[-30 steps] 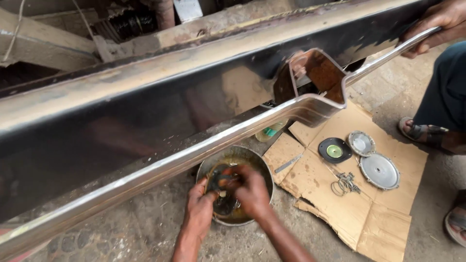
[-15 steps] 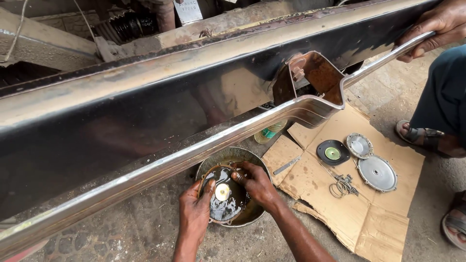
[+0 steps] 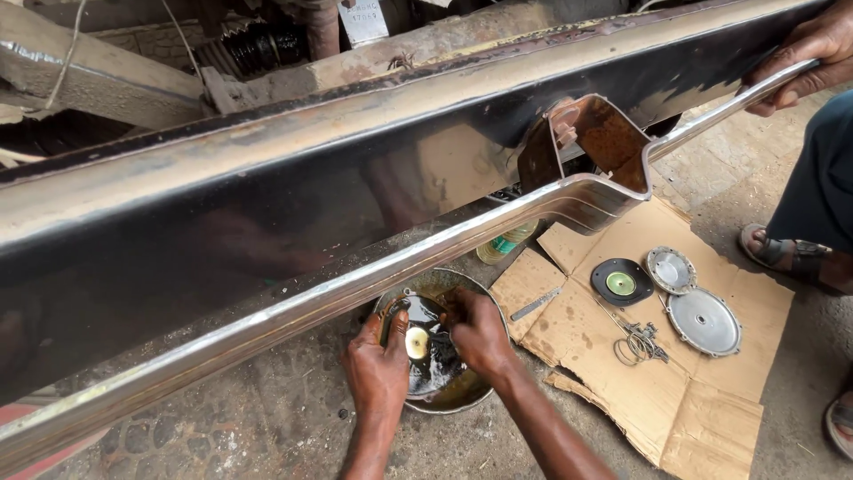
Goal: Cleaning and inspecting disassembled metal auto parts in a container of oil.
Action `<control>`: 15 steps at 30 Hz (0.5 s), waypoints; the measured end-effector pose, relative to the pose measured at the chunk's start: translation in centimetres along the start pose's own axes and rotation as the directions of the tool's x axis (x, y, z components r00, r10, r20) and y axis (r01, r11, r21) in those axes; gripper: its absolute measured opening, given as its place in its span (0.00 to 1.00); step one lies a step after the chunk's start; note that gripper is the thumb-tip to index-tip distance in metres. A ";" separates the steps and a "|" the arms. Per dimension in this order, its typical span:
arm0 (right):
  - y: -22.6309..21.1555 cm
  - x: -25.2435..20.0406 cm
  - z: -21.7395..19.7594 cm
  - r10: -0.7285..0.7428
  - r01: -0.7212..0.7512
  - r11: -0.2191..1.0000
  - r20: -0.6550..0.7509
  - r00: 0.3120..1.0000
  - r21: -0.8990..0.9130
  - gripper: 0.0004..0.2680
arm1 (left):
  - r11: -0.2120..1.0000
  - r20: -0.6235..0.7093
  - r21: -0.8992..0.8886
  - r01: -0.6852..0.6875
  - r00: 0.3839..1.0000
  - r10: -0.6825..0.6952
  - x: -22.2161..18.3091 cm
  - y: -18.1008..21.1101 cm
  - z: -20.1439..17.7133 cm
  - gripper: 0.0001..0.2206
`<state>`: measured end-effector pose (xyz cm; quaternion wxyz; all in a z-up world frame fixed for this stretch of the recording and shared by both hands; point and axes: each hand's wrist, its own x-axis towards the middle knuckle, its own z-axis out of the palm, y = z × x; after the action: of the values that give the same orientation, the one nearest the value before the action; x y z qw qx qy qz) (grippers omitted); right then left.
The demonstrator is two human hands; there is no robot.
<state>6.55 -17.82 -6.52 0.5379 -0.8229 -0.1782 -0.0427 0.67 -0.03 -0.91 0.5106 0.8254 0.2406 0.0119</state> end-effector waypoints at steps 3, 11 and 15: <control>-3.1 0.6 -0.9 0.537 -0.545 0.819 0.098 0.838 0.176 0.15 | 0.987 0.026 -0.158 0.022 0.999 -0.018 0.0 0.1 -0.1 0.18; -6.7 0.4 -1.8 0.662 -0.662 0.748 0.136 0.737 -0.055 0.13 | 0.831 0.343 -0.497 0.251 0.936 -0.078 1.4 1.1 -2.4 0.20; -7.1 1.3 -1.0 0.605 -0.609 0.792 0.185 0.774 -0.041 0.13 | 0.616 0.652 -0.539 0.575 0.747 -0.127 1.9 0.2 -3.4 0.23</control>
<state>5.45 -15.88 0.41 0.5120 -0.8309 0.0459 0.2129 1.47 3.53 0.47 0.8259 0.4586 0.2224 -0.2410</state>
